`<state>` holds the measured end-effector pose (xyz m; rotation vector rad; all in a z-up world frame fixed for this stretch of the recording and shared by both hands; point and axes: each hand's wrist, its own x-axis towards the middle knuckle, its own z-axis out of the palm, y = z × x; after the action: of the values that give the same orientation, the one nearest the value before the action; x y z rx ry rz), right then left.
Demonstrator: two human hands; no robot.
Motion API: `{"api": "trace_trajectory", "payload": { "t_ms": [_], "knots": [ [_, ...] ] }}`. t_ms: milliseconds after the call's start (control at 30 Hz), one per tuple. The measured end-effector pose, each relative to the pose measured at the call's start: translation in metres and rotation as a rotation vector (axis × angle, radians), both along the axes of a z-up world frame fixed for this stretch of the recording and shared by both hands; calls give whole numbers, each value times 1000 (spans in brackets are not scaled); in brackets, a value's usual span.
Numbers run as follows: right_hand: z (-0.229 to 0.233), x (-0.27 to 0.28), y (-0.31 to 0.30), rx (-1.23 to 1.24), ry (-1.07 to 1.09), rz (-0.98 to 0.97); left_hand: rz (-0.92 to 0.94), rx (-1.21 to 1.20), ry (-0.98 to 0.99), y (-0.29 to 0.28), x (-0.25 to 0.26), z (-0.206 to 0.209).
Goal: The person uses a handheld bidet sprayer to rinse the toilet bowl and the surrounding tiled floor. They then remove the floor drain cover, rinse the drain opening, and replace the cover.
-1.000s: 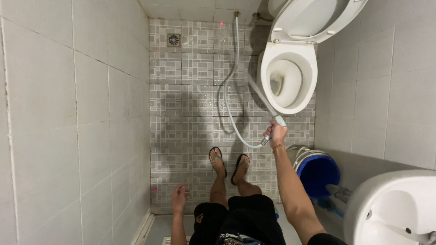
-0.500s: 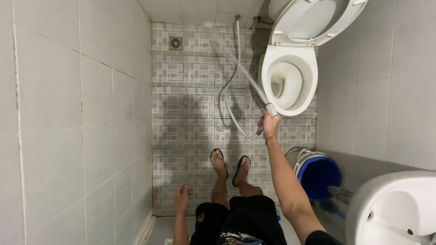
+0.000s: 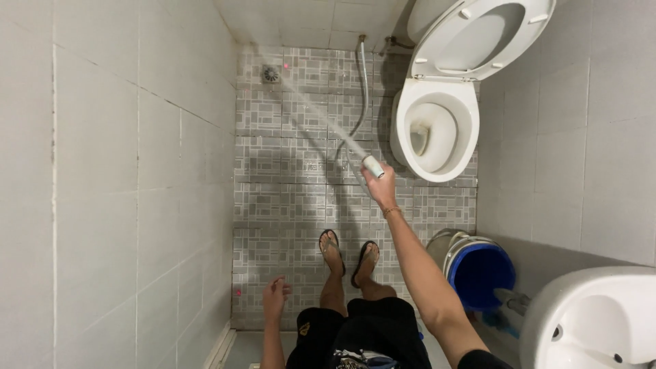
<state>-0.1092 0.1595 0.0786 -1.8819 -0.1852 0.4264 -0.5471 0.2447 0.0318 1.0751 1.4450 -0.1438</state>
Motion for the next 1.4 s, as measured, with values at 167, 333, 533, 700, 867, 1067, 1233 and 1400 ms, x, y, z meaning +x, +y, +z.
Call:
{"api": "trace_trajectory", "payload": {
  "t_ms": [167, 333, 533, 700, 867, 1067, 1233, 1400],
  "knots": [
    [9, -7, 16, -21, 18, -66, 29, -25, -39, 18, 45, 33],
    [45, -24, 31, -100, -51, 44, -179, 66, -224, 33, 126, 23],
    [66, -37, 23, -55, 3, 137, -326, 128, -415, 40, 225, 51],
    [18, 1, -18, -37, -31, -332, -355, 174, -492, 38, 259, 78],
    [37, 20, -55, -101, 102, -463, -389, 172, -469, 32, 266, 69],
    [31, 13, -94, -203, 156, -639, -393, 120, -362, 26, 245, 50],
    [41, -1, -99, -146, 237, -746, -350, 51, -297, 21, 233, 38],
    [19, -28, -82, -146, 203, -623, -356, 6, -308, 5, 257, 52]
  ]
}}
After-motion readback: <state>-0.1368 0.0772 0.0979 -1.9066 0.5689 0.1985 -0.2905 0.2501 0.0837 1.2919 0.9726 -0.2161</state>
